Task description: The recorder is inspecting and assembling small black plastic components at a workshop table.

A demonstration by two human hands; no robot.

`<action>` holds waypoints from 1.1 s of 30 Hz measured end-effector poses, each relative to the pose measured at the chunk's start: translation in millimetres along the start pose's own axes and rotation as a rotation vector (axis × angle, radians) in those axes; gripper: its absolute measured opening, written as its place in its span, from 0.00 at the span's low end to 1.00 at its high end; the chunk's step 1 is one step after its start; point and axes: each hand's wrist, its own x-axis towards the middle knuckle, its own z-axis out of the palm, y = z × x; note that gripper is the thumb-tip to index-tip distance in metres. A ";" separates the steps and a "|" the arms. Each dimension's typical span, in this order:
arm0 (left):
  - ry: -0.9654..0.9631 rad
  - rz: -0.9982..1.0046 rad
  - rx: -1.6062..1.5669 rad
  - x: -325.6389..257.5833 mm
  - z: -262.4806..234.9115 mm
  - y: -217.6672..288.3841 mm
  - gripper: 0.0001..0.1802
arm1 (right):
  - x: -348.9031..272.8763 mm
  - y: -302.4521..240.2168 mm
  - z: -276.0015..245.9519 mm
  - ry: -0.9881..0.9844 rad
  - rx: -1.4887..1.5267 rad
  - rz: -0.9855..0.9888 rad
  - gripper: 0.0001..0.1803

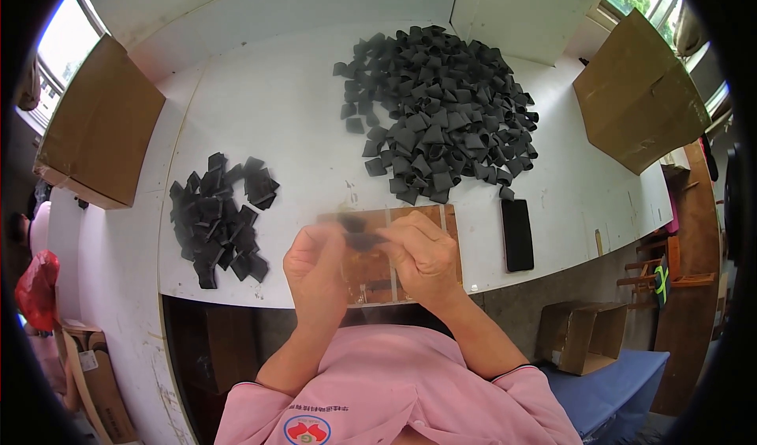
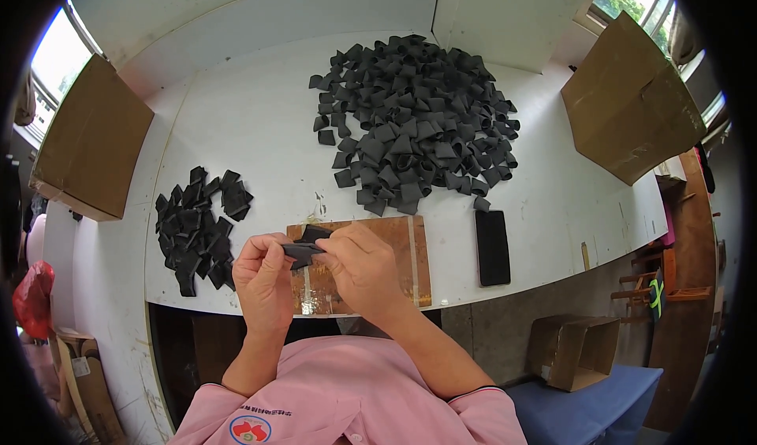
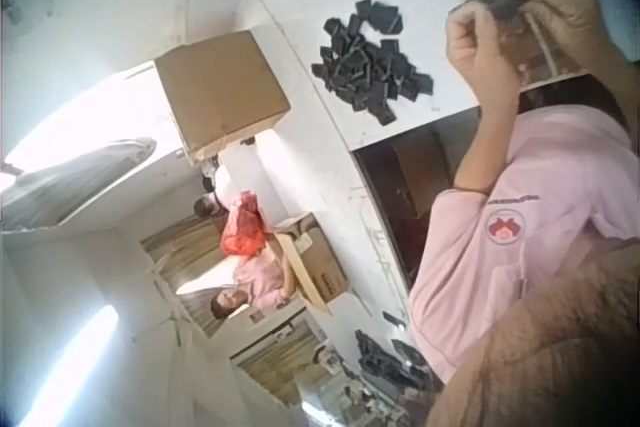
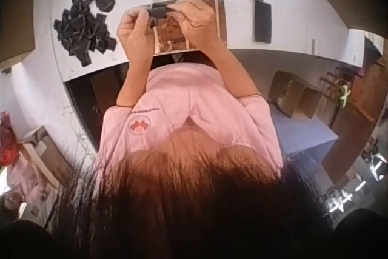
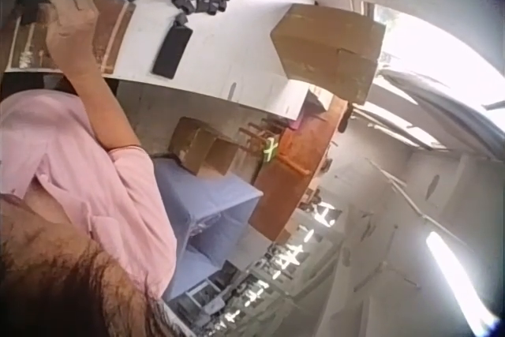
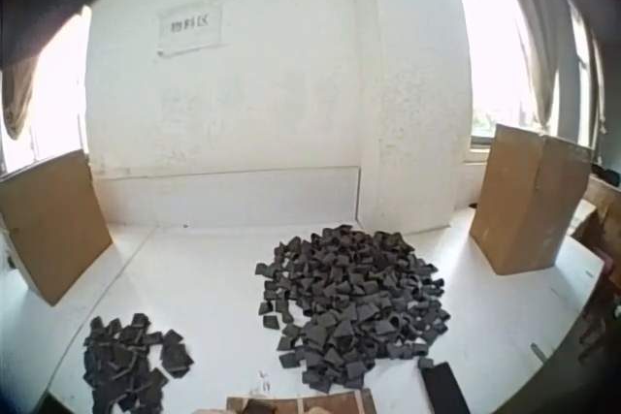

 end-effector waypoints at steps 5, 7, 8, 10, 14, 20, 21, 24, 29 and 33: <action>-0.036 0.062 0.154 0.3 -7.0 -5.0 0.03 | -11.4 4.4 5.2 -0.001 0.146 0.148 0.07; -0.058 0.123 0.195 5.7 -4.9 -2.5 0.04 | -8.0 0.8 2.6 0.005 0.119 0.156 0.07; -0.085 0.169 0.313 8.5 -1.5 1.7 0.06 | -5.0 0.6 -1.4 -0.043 0.130 0.199 0.07; -0.109 0.218 0.432 15.3 -4.4 3.7 0.07 | 1.9 -3.5 -5.2 -0.093 0.143 0.240 0.07; -0.283 0.383 0.726 22.0 -22.2 1.3 0.10 | 7.8 -5.4 -5.4 -0.078 0.068 0.104 0.08; -0.309 0.359 0.757 16.2 -17.8 1.3 0.06 | -8.9 8.6 5.5 0.007 0.037 0.011 0.08; -0.312 0.432 0.845 17.6 -16.8 1.0 0.06 | -10.5 9.7 7.0 0.032 0.026 -0.001 0.08; -0.303 0.490 0.794 23.4 -16.3 -2.9 0.11 | -11.0 13.3 11.2 0.067 0.001 -0.051 0.08; -0.329 0.427 0.777 20.8 -12.6 1.0 0.08 | -6.2 2.4 6.3 0.069 -0.113 -0.085 0.08; -0.309 0.431 0.756 25.4 -10.8 0.2 0.08 | -3.5 3.0 8.6 0.042 -0.101 -0.055 0.07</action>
